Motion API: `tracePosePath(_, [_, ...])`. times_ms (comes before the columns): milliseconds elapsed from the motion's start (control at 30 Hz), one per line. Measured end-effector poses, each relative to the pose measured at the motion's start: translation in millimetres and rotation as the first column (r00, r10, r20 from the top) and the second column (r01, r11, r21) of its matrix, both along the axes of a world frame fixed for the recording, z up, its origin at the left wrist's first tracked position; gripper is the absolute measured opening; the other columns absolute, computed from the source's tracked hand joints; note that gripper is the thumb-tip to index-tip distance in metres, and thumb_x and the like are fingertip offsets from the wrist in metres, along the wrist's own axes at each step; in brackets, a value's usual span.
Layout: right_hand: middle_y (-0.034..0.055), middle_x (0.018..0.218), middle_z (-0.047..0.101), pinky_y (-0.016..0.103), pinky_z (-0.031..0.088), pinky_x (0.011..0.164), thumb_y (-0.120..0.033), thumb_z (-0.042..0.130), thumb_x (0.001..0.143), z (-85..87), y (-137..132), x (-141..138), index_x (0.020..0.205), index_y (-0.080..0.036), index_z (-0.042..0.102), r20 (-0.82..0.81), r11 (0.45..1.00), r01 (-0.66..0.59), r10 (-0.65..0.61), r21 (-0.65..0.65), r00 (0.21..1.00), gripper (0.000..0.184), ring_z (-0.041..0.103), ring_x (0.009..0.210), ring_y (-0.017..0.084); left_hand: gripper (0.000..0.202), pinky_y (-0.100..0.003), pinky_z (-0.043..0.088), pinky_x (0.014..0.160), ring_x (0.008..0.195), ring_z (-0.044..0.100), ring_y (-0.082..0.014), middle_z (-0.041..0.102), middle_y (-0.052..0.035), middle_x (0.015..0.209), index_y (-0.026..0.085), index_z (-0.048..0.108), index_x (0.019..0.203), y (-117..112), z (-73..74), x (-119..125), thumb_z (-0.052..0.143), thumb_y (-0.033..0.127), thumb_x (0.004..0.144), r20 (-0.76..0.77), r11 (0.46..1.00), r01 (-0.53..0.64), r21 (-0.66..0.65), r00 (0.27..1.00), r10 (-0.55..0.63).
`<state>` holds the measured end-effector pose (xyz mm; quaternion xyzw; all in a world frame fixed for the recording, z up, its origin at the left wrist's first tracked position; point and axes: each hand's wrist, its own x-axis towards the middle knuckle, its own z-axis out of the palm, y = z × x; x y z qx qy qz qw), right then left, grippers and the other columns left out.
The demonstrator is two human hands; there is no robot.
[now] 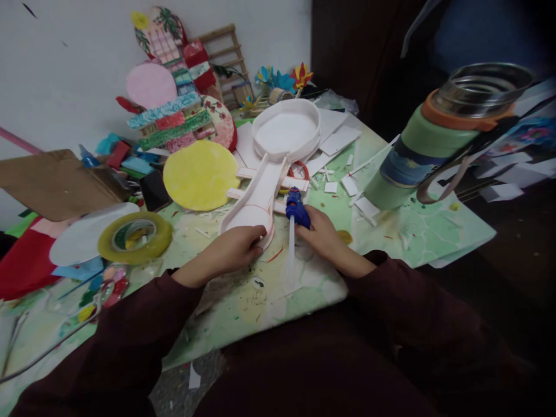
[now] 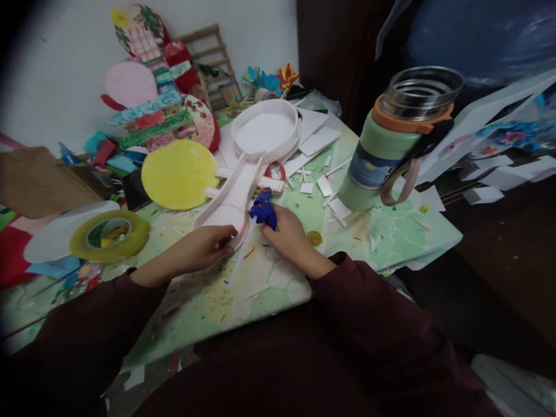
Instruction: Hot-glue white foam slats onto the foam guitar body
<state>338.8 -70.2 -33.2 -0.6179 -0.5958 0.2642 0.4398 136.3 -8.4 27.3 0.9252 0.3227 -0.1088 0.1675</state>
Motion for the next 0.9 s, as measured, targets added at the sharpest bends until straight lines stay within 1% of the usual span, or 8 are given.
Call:
tracePosePath(167, [0.0059, 0.084, 0.061, 0.036, 0.041, 0.074, -0.034, 0.049, 0.073, -1.1, 0, 2, 0.085, -0.019, 0.054, -0.041, 1.0, 0.009, -0.009, -0.005, 0.999, 0.019, 0.052, 0.078, 0.022, 0.014, -0.029, 0.036, 0.059, 0.068, 0.053, -0.0176, 0.061, -0.005, 0.081, 0.019, 0.051, 0.09, -3, -2.4, -3, 0.049, 0.03, 0.082, -0.003, 0.999, -0.046, -0.012, 0.999, 0.046])
tracePosePath(300, [0.006, 0.082, 0.061, 0.035, 0.041, 0.073, -0.034, 0.049, 0.073, -1.5, 0, 3, 0.082, -0.019, 0.053, -0.032, 1.0, 0.006, -0.007, -0.014, 0.999, 0.018, 0.052, 0.078, 0.021, 0.011, -0.029, 0.037, 0.058, 0.067, 0.053, -0.017, 0.062, -0.0055, 0.082, 0.019, 0.05, 0.089, -6, -0.9, -2, 0.047, 0.027, 0.082, 0.003, 0.999, -0.053, -0.008, 0.999, 0.053])
tracePosePath(500, [0.0084, 0.09, 0.064, 0.036, 0.042, 0.078, -0.031, 0.048, 0.076, 0.4, 0, 1, 0.088, -0.018, 0.058, 0.054, 0.999, -0.033, 0.033, -0.003, 0.998, 0.02, 0.054, 0.084, 0.023, 0.007, -0.03, 0.035, 0.056, 0.065, 0.054, -0.0181, 0.062, -0.0068, 0.079, 0.019, 0.05, 0.084, -3, 4.5, -3, 0.045, 0.023, 0.081, -0.055, 0.998, -0.039, 0.044, 0.998, 0.041])
tracePosePath(600, [0.0117, 0.098, 0.064, 0.04, 0.042, 0.085, -0.028, 0.05, 0.076, 4.8, -4, 5, 0.1, -0.015, 0.058, 0.168, 1.0, 0.011, -0.013, 0.012, 0.986, 0.028, 0.055, 0.092, 0.026, 0.008, -0.03, 0.036, 0.058, 0.068, 0.055, -0.0187, 0.062, -0.0073, 0.081, 0.019, 0.049, 0.085, -3, 4.5, -4, 0.044, 0.024, 0.082, -0.05, 0.998, -0.045, 0.053, 0.998, 0.048])
tracePosePath(667, [0.015, 0.105, 0.063, 0.042, 0.041, 0.091, -0.024, 0.052, 0.074, 8.6, -9, 11, 0.106, -0.012, 0.057, 0.314, 0.998, 0.058, -0.066, 0.036, 0.947, 0.034, 0.053, 0.099, 0.028, 0.008, -0.03, 0.037, 0.059, 0.069, 0.056, -0.019, 0.062, -0.0073, 0.082, 0.019, 0.049, 0.086, -4, 3.8, -5, 0.044, 0.024, 0.082, -0.045, 0.997, -0.053, 0.06, 0.997, 0.056])
tracePosePath(767, [0.0209, 0.114, 0.059, 0.044, 0.037, 0.097, -0.019, 0.055, 0.071, 11.8, -18, 26, 0.106, -0.008, 0.057, 0.556, 0.992, 0.11, -0.123, 0.058, 0.822, 0.036, 0.048, 0.11, 0.033, 0.008, -0.03, 0.037, 0.06, 0.072, 0.057, -0.0194, 0.063, -0.0074, 0.083, 0.019, 0.05, 0.086, -5, 2.8, -7, 0.044, 0.023, 0.081, -0.029, 0.996, -0.071, 0.058, 0.997, 0.073])
tracePosePath(833, [0.0229, 0.116, 0.058, 0.045, 0.037, 0.096, -0.018, 0.055, 0.072, 12.2, -26, 37, 0.102, -0.009, 0.059, 0.661, 0.989, 0.142, -0.136, 0.045, 0.738, 0.032, 0.047, 0.111, 0.034, 0.008, -0.03, 0.037, 0.06, 0.073, 0.058, -0.0196, 0.064, -0.0075, 0.085, 0.019, 0.05, 0.086, -5, 2.1, -8, 0.044, 0.023, 0.081, -0.01, 0.996, -0.079, 0.048, 0.997, 0.079])
tracePosePath(900, [0.0222, 0.108, 0.06, 0.046, 0.04, 0.09, -0.022, 0.057, 0.074, 14.8, -33, 46, 0.095, -0.011, 0.06, 0.72, 0.988, 0.155, -0.118, 0.014, 0.684, 0.024, 0.05, 0.105, 0.035, 0.009, -0.03, 0.038, 0.06, 0.073, 0.058, -0.0198, 0.064, -0.0076, 0.086, 0.019, 0.051, 0.087, -4, 0.9, -10, 0.044, 0.023, 0.081, 0.014, 0.996, -0.08, 0.033, 0.997, 0.08])
